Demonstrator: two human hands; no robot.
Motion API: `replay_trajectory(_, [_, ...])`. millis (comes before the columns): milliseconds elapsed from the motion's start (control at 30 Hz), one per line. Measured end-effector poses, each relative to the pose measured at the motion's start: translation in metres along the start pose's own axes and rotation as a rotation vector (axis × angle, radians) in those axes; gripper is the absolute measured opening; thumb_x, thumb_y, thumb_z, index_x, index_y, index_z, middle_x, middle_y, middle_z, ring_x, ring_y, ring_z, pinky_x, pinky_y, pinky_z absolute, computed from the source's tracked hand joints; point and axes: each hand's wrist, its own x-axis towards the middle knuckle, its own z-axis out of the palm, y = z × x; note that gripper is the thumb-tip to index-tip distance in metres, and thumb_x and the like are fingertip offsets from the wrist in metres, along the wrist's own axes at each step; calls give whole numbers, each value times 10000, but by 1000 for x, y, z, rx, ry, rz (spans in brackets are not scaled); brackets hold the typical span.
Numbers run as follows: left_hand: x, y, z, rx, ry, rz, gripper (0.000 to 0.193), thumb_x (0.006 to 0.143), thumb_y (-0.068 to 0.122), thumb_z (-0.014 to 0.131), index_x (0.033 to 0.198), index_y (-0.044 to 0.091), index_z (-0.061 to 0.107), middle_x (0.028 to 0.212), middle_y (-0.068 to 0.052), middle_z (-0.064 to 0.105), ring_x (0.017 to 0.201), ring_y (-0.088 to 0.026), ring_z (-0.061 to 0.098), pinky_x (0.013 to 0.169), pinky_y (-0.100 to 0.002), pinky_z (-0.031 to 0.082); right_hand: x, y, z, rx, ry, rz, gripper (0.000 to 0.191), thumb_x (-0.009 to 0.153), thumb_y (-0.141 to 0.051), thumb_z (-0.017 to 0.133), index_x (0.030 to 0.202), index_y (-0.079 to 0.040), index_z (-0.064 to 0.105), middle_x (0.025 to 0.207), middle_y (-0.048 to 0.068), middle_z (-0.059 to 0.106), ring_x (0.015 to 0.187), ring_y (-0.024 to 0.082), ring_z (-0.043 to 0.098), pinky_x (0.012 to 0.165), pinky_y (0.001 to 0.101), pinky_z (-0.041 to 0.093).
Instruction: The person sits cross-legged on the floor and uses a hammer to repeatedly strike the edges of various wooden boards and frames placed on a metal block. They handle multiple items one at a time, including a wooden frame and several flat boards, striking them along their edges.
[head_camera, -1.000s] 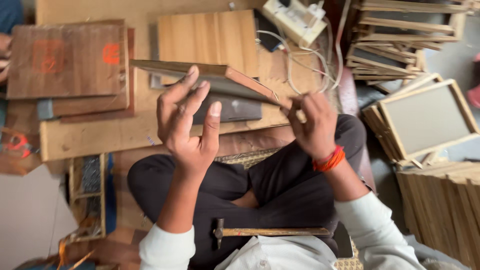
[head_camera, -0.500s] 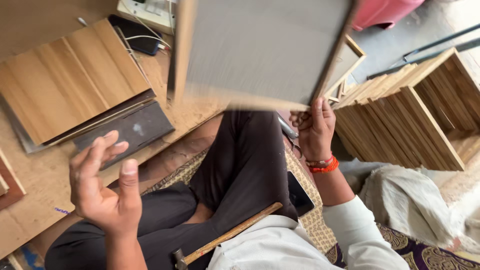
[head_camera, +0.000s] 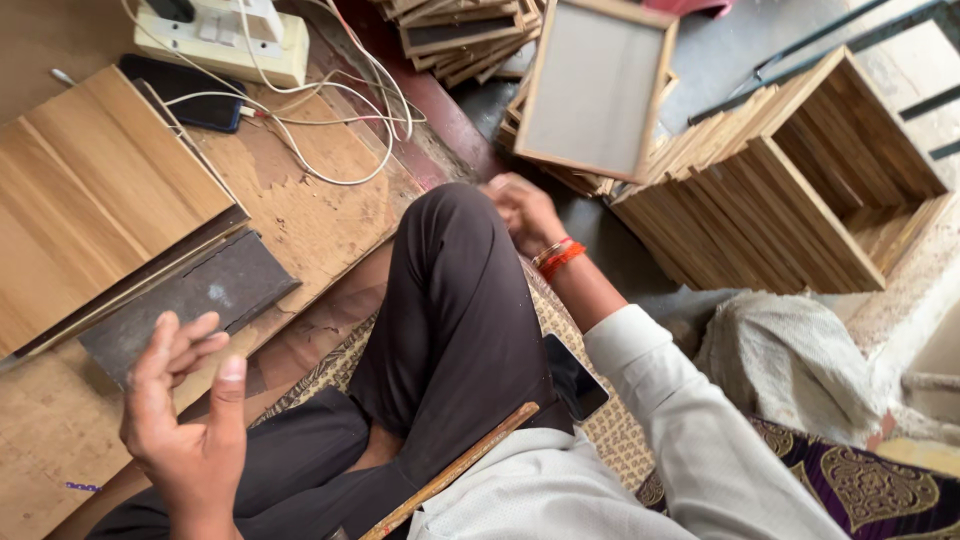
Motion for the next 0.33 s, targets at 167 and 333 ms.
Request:
replay_trajectory(167, [-16,-16,-6,81,-91,-37,583,979,-1,724,1514,-27,495,1272,-200,684,1105,-238,696,1019,-337,548,-49,6,-14,-1152,122,-474,336,900,-43,734,1228,7,679,1122,109,752,949,156,726,805,281,595])
replay_trajectory(333, [-38,-60,-10,-37,-75,-122,535,1038,41,711,1527,20,496,1315,-183,676,1117,-274,694,1025,-344,541,-81,-80,-86,384,-406,-577,321,1155,-45,617,1402,160,601,1010,171,736,911,267,715,812,357,579])
